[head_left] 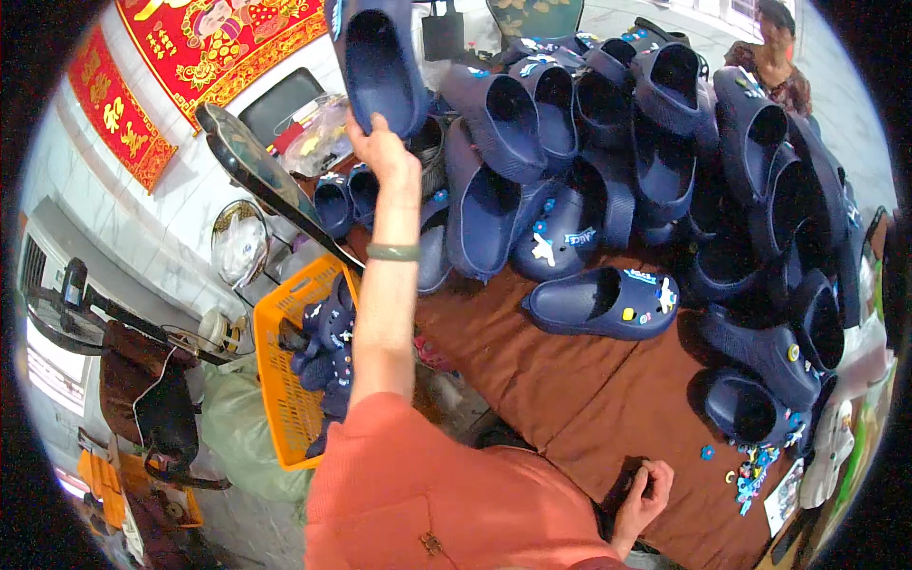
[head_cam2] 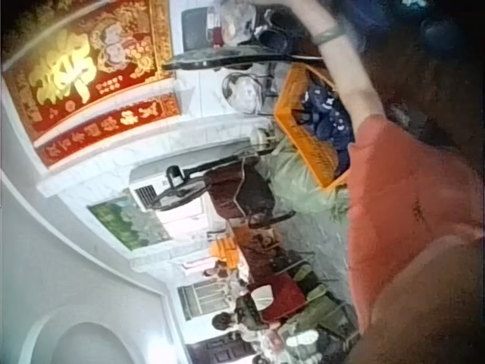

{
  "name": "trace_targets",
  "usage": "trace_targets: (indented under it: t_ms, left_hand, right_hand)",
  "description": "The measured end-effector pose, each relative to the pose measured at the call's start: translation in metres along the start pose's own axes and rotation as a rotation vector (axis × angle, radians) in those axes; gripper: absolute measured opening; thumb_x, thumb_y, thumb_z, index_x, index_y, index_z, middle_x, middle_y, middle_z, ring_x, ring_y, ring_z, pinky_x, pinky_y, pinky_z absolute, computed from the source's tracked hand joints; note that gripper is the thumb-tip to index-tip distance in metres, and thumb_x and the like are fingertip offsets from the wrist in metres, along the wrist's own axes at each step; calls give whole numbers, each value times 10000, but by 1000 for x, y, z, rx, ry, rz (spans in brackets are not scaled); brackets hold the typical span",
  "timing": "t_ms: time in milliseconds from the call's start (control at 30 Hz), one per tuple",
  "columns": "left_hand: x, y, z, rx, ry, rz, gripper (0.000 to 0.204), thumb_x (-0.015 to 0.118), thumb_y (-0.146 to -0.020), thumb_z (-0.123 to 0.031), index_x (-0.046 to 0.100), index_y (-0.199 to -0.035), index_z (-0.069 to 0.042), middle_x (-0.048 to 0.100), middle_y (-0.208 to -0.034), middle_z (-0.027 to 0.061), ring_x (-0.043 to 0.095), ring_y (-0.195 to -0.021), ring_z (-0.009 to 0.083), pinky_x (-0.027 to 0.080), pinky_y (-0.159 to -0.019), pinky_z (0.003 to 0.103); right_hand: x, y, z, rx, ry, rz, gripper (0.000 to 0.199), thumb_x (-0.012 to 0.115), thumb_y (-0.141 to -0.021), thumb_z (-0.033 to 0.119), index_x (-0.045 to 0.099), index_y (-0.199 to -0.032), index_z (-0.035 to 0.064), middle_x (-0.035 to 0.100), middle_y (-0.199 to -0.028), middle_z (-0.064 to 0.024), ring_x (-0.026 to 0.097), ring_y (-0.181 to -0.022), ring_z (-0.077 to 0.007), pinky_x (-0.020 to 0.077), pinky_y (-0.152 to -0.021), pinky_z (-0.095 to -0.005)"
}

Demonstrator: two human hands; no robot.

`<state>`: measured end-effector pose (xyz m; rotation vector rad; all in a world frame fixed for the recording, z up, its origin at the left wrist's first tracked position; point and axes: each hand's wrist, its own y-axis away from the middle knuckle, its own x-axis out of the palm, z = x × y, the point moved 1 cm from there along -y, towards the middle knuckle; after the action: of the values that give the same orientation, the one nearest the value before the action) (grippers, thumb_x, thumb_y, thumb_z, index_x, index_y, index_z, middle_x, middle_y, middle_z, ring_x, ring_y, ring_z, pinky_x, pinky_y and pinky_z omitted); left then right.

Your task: Manually attaching small decorative charms and accessories to foam clogs.

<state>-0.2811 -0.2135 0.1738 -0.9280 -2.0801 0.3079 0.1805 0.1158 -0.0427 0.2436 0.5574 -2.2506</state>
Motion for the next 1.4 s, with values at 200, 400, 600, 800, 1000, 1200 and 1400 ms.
trace_targets:
  t_ms: [200,400,600,800,1000,1200,1400]
  left_hand:
    - [-65,-81,76,-327,-102,-27,469,487,-885,66,468,-1346,-13,587,-1203,142,604,-1012,257,482,-909,379]
    - [-111,-131,119,-474,-176,145,495,549,-853,20,515,-1330,-111,588,-1229,134,598,-1055,277,467,-924,475]
    - [-114,-139,92,-825,-377,287,358,638,-891,-238,560,-1236,-190,619,-1218,54,597,-1090,250,427,-910,566]
    - [-87,-116,64,-673,-176,415,432,677,-868,-417,570,-1201,-164,630,-1187,42,606,-1043,217,465,-859,485]
    - [-62,-100,54,-636,-220,449,431,690,-848,-456,588,-1145,-161,627,-1133,50,598,-1006,240,466,-820,482]
    - [-40,-95,49,-221,-360,298,462,712,-826,-445,602,-1111,-99,613,-1122,52,568,-984,258,435,-890,403]
    - [8,-8,-34,351,-871,517,318,546,-937,-168,565,-1207,-1,556,-1254,134,512,-1155,283,369,-1016,390]
  right_hand:
    - [2,0,3,68,-30,-7,41,581,-870,-10,590,-909,-16,547,-956,-96,534,-922,-216,424,-857,-310]
    - [4,-4,3,-1,-12,22,41,579,-863,-20,588,-903,-19,551,-957,-99,536,-923,-222,426,-858,-316]
    - [6,-3,11,70,-2,14,33,581,-867,-1,583,-895,-19,545,-942,-99,530,-915,-227,422,-861,-322]
    - [5,-4,3,9,37,32,56,585,-882,37,579,-891,-18,544,-938,-94,528,-918,-222,417,-863,-325]
    - [4,-1,-2,59,19,35,37,590,-880,23,589,-894,-11,549,-954,-92,530,-930,-217,417,-864,-316]
    - [6,-8,7,-10,24,18,54,587,-835,-38,604,-884,-20,591,-915,-130,569,-903,-270,454,-839,-350]
    - [3,-10,4,-18,-53,40,74,647,-834,25,651,-907,17,631,-933,-136,610,-903,-302,486,-808,-362]
